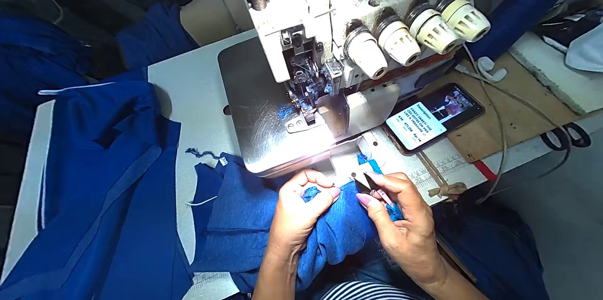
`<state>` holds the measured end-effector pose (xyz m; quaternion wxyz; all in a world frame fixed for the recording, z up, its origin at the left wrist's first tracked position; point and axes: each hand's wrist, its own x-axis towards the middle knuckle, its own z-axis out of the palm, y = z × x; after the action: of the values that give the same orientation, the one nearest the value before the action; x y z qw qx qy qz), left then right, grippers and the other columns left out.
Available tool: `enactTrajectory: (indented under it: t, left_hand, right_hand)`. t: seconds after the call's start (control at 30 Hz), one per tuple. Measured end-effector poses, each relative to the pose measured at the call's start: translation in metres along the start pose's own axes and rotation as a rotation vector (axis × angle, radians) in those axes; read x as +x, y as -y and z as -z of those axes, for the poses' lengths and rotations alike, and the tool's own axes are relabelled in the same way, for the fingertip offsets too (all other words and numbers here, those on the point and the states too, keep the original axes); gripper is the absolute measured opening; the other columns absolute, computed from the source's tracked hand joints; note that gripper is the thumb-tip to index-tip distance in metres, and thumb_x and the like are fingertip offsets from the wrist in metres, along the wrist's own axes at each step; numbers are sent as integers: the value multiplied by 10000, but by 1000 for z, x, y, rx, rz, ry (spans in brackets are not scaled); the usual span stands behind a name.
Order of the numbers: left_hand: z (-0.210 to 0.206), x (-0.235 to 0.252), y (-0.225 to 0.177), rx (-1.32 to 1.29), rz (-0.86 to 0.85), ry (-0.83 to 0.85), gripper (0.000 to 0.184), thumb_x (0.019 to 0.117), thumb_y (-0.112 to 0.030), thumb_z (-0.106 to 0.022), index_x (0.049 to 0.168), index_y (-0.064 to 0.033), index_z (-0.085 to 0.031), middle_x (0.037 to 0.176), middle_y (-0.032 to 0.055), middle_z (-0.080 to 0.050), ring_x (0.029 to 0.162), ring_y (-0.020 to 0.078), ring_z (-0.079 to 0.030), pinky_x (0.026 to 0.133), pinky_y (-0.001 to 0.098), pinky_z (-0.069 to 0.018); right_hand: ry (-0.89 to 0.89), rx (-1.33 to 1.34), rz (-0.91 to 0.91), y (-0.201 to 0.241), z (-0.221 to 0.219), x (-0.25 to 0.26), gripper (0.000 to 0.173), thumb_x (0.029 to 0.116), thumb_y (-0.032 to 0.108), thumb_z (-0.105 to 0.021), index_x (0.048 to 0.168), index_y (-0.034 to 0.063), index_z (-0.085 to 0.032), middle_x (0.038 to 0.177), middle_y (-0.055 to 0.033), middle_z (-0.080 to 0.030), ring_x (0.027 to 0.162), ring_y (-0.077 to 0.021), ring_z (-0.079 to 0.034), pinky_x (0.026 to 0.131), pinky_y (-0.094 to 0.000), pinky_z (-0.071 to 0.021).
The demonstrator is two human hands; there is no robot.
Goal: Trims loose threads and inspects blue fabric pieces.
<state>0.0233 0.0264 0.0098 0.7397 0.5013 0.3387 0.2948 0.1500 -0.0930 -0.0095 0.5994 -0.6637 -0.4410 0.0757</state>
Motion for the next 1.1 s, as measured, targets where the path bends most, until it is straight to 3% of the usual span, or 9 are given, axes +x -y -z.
enactTrajectory:
  t: [0.27,0.73,0.93,1.1]
  left_hand:
    - [0,0,0,24,3,-22,152,798,66,-742,890,-54,-726,819,82,-712,722,104,-684,657,223,-585]
    - [0,0,0,9,-9,-12,157,794,69,-738,890,-54,-722,815,82,-713,718,99,-687,651,212,-581]
    - [0,0,0,-7,3,2,163,791,68,-743,878,-67,-718,833,80,-715,727,100,-689,665,222,-588]
    - [1,0,1,4,-15,28,157,805,64,-741,896,-62,-718,850,83,-712,748,104,-688,686,225,-589]
  right_hand:
    - [128,-167,23,7,9,-4,238,930,171,-686,1137,64,-731,980,0,-650,834,10,-607,717,-115,-531]
    - [111,-184,14,5,3,-4,240,924,166,-682,1131,54,-729,954,1,-636,809,17,-595,707,-100,-516]
    - [40,-113,61,-4,-5,-10,246,953,155,-686,1194,104,-694,1004,-4,-631,874,-24,-620,754,-154,-551]
    - [81,-249,138,-5,0,-6,212,983,171,-645,1170,110,-723,979,-35,-635,811,-61,-629,665,-195,-541]
